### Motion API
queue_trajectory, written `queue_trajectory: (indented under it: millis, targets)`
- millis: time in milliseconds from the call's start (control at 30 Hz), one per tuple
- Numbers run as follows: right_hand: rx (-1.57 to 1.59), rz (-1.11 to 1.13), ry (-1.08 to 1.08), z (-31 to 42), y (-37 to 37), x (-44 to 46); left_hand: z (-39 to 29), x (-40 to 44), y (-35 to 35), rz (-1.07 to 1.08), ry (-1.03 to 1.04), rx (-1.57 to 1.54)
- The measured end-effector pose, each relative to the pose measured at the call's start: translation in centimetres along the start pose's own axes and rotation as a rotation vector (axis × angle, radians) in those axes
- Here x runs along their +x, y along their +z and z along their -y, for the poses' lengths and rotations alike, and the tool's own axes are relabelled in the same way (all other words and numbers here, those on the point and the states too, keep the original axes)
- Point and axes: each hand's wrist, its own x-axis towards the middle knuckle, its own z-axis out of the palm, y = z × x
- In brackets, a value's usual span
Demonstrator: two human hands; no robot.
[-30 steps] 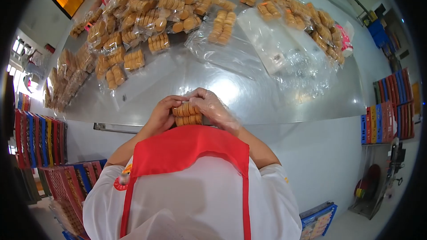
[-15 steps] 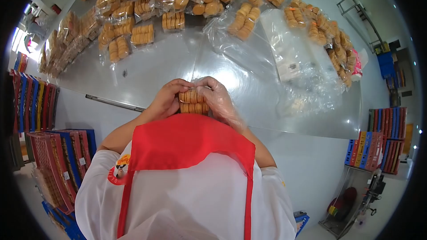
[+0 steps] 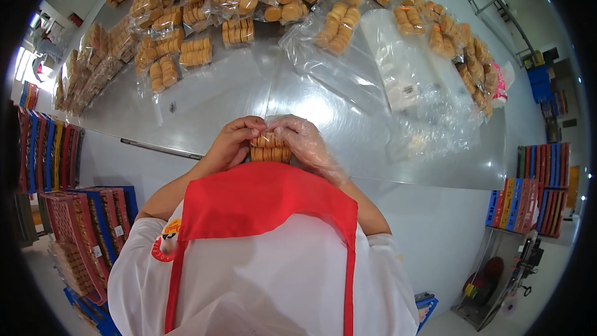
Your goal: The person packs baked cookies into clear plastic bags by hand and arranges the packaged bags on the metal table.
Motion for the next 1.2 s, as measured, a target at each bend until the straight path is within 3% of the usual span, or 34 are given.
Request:
queue_trajectory:
  millis: [200,400,700,867,967,1067,1200]
  targets:
    - [-0.144,0.059,-0.21,0.1,0.1,-0.8,0.4,-0.3,-0.3,0.089,0.229,0.523]
    - [-0.252,0.081,-0.292,-1.7,-1.0,-0.4,0.9,-0.5,-0.5,0.013,0.241,0.545]
    - [-0.204,0.119,-0.35,-2.0,-1.2,-0.8,0.7,-0.2,-2.5,0.162,0.163,0.409]
    - [-0.273,0.059,-0.36,-1.9,-1.2,-1.2,-1.0,-0.5,-1.0,0.235,0.213,0.744]
    - [-0.763,0.084,-0.517,0.6,-1.4,-1.9,-0.3,0.8,-1.4,0.192,0.231,0.776]
    - [-0.981,0.035,-0.158,5.7,0.6,-3.5,0.0,3.0,-0.6,0.145,0.182,0.741]
    - [-1.064,-0.199,-0.169,5.5,2.1,-3.9,0.1,6.1,4.0,0.126,0.015,0.7]
